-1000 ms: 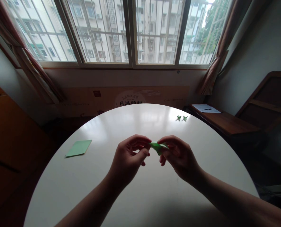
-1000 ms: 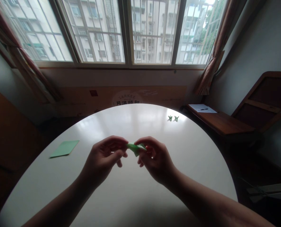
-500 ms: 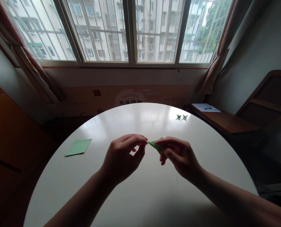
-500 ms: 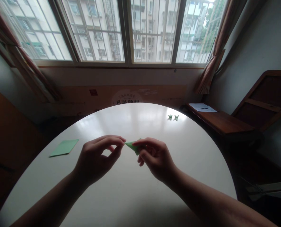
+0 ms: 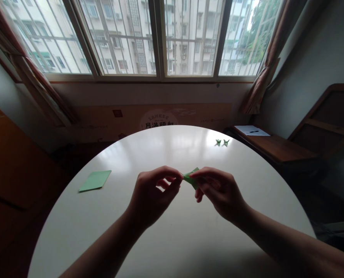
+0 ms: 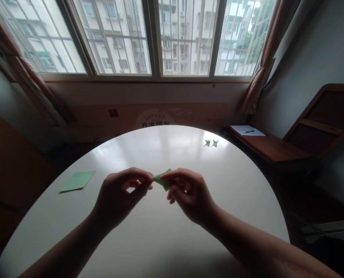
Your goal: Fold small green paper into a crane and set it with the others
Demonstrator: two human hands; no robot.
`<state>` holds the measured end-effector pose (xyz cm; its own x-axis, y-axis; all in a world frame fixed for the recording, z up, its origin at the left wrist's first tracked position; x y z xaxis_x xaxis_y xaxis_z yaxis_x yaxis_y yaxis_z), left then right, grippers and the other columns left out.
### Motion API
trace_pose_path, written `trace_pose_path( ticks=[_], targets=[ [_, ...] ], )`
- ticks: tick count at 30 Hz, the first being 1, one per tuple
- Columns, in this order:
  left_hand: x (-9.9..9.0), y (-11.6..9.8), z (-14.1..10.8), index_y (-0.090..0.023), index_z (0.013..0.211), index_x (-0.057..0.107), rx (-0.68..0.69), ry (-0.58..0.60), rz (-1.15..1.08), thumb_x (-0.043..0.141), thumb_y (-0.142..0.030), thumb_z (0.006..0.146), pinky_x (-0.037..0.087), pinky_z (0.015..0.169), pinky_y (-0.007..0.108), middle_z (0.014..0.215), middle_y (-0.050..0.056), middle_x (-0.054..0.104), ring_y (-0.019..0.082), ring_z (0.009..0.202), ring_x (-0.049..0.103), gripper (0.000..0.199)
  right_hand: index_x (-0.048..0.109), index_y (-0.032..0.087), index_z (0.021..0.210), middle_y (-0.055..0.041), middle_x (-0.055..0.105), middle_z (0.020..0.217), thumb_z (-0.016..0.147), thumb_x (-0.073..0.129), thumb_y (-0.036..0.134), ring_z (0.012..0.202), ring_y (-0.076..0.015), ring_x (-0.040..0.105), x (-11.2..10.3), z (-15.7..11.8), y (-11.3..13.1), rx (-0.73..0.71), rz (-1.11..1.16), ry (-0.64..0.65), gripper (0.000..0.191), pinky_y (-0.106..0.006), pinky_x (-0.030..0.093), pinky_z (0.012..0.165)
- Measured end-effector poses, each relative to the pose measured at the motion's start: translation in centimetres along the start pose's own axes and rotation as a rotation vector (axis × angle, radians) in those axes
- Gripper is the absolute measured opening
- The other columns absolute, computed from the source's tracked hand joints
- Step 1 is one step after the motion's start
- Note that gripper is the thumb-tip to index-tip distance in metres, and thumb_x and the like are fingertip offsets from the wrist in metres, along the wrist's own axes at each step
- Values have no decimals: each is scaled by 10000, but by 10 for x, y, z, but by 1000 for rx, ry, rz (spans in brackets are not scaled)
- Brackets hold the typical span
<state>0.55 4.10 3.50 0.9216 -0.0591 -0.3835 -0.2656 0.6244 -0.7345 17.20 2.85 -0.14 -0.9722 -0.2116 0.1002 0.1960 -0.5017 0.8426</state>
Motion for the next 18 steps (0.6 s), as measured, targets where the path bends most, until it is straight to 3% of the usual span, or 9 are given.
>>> trace_pose_path(
  ticks=[7,13,18],
  targets=[
    [-8,-8,1,-192,783,669,77,-15,85,634,-61,782,592,606,234,826,23,762,158,706,714,135,759,199,977,-25,684,803,860,623,108,555,-129,638,-2,0,1,2,-20,-11,201,-265,553,486],
    [-10,-4,2,-188,900,681,-21,-48,-24,631,-107,821,544,525,226,853,32,738,158,684,691,123,763,210,973,-17,669,796,856,615,93,556,-128,640,-3,0,5,-33,-61,-35,222,-260,545,480],
    [-4,0,2,-179,878,678,-76,-12,-96,707,-134,800,543,527,227,803,29,722,170,696,696,95,762,226,1007,-12,667,796,850,624,79,569,-134,643,-3,-1,6,-48,-43,-27,256,-266,549,488]
  ],
)
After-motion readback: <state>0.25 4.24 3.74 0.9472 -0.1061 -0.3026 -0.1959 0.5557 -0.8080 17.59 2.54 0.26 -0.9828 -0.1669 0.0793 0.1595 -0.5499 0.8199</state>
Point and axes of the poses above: each hand's wrist, its own z-axis towards the middle knuckle, its own x-axis out of the palm, y = z × x, the point moved 6 cm from there along z, towards the middle knuckle
